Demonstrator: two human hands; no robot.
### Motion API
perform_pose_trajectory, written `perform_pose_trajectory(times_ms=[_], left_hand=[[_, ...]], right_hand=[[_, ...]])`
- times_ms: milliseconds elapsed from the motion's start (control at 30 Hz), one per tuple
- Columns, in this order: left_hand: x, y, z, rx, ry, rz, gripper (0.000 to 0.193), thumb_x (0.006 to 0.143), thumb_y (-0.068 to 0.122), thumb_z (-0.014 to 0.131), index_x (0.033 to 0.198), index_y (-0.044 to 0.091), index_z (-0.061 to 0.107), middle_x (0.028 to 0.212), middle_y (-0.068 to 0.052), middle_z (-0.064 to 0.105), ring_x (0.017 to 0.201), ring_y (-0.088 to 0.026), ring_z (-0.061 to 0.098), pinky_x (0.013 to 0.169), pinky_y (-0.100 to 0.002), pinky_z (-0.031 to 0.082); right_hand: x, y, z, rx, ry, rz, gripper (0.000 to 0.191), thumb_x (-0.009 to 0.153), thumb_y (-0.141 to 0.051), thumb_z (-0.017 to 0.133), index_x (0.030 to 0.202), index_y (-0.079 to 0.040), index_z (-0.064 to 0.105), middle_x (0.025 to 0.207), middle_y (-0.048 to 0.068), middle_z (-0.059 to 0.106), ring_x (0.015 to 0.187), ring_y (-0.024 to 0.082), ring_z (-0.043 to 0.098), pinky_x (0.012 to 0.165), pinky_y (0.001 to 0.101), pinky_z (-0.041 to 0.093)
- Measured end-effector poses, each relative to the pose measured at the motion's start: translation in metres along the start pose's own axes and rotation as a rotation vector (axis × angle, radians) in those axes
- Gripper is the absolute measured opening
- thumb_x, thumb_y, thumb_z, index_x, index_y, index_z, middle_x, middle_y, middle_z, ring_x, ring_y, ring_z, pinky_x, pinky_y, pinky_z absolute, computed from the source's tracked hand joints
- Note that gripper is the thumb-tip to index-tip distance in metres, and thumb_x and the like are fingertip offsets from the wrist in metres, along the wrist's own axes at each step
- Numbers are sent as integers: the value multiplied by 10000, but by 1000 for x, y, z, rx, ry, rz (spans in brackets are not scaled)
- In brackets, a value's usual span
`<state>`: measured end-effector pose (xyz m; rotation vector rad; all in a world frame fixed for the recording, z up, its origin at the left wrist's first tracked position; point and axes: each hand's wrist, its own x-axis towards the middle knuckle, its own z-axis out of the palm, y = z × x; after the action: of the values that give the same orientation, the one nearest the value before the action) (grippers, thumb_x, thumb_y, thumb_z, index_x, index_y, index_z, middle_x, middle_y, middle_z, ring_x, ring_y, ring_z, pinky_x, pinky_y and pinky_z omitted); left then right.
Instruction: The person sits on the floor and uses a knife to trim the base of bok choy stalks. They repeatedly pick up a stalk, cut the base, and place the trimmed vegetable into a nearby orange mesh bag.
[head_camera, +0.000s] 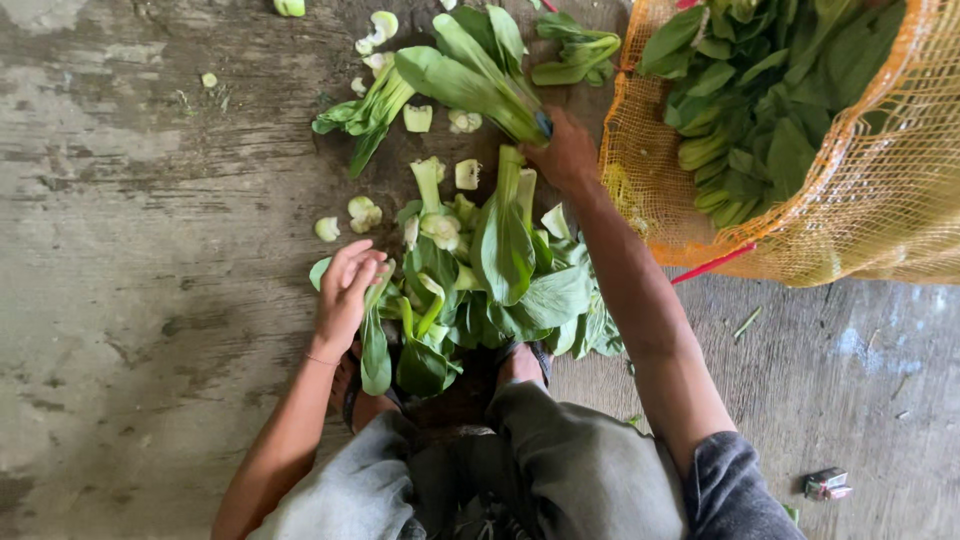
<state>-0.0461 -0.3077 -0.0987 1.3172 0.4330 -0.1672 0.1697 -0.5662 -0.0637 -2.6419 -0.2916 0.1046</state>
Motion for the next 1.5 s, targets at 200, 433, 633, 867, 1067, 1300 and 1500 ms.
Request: perform_pose_trajectory(times_ms=[200,433,633,867,1067,1300,1500], left_hand=[[-2,4,11,521,-126,311,535,977,257,690,1427,25,517,1398,-175,616,1309,-284,612,1046,-399,519],[-12,31,20,837,-72,860,877,860,286,860,1506,-33,358,1563,-270,397,1468,-480,385,1242,-546,331],[-32,20,2,436,8,478,897,738,263,959,1441,9,463,1347,-167,628,1247,-309,638,1085,-424,523],[-36,17,-22,237,-26,449,795,698,250,976,1318,39,526,1179,-133,684,1069,-234,689,959,-371,573],[-38,26,-23,405,-115,512,730,710,262,954,1295,87,554,1105,-102,744,1001,-261,748,909,-369,580],[-45,27,-15,348,-162,491,729,706,275,958,1292,88,565,1094,-95,758,973,-246,767,900,-361,604],[-44,21,-15,328,-159,470,712,751,302,965,1313,81,589,1120,-93,764,994,-247,783,920,-367,618]], right_hand=[[11,-4,-17,105,-439,254,582,913,-549,769,1071,7,702,953,227,701,911,452,693,763,534,547],[-42,-54,-47,594,-863,-240,904,1003,-661,601,1480,85,424,1265,202,652,1086,265,677,866,402,582],[-94,-111,-38,761,-1014,96,824,980,-603,552,1552,-15,475,915,141,804,753,188,634,673,384,441],[-117,-137,-51,170,-499,-566,540,1012,-565,533,1057,-33,620,720,116,637,595,316,642,564,424,508],[-129,-144,-45,2,-448,-642,524,997,-573,540,936,-57,604,697,112,589,608,362,621,526,459,481],[-137,-145,-48,25,-440,-690,551,990,-603,537,891,-63,585,711,103,583,600,344,613,517,442,477],[-138,-145,-49,-9,-445,-665,579,975,-623,543,839,-62,578,674,90,570,538,326,584,484,434,462]])
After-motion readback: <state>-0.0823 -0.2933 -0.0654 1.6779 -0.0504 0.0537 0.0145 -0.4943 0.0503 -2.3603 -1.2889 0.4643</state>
